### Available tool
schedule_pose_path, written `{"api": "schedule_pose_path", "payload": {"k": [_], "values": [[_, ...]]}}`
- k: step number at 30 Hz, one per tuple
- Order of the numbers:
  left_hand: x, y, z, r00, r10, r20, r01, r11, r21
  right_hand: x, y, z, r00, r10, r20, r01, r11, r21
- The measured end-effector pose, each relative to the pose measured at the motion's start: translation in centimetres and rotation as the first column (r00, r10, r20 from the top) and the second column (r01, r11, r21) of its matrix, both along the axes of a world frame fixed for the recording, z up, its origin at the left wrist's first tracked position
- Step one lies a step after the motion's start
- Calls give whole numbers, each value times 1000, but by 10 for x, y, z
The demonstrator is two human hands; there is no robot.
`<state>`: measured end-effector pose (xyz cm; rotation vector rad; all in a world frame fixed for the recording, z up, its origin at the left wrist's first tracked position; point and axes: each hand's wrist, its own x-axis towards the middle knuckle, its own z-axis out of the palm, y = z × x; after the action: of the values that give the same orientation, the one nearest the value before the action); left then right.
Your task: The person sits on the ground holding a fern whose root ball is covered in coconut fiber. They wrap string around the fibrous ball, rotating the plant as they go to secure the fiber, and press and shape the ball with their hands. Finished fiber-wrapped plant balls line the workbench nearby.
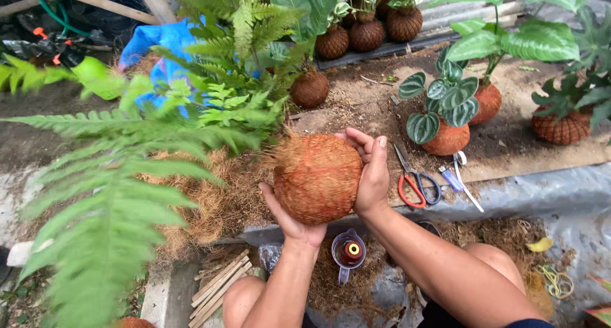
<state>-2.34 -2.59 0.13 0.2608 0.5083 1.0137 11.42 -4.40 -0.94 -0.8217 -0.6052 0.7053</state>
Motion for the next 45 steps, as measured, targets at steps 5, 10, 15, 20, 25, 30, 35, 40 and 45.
{"api": "schedule_pose_path", "payload": {"k": [5,10,15,20,25,30,35,40,45], "values": [[5,1,8,984,170,55,-171,985,16,-11,-5,9,897,155,-413,-205,976,-78],[6,-3,-4,925,188,-329,-102,959,263,-2,-17,22,742,199,-640,-438,867,-238],[-17,52,-17,668,201,-717,116,923,367,44,-21,-1,767,346,-541,-468,878,-102],[-1,87,-41,618,39,-786,385,856,346,48,-25,-39,639,487,-595,-612,791,-10],[10,55,-91,188,463,-866,752,500,430,41,-35,-63,492,621,-611,-705,696,140],[3,39,-96,69,640,-766,875,330,354,41,-35,-77,568,497,-656,-618,784,59],[-4,35,-34,706,-40,-708,364,877,314,54,-28,-74,533,525,-664,-598,789,144],[-12,8,0,577,288,-764,526,585,617,43,-37,-78,628,442,-640,-573,820,4],[-6,10,-1,950,143,-279,47,815,578,40,-34,-69,633,445,-633,-559,829,24]]}}
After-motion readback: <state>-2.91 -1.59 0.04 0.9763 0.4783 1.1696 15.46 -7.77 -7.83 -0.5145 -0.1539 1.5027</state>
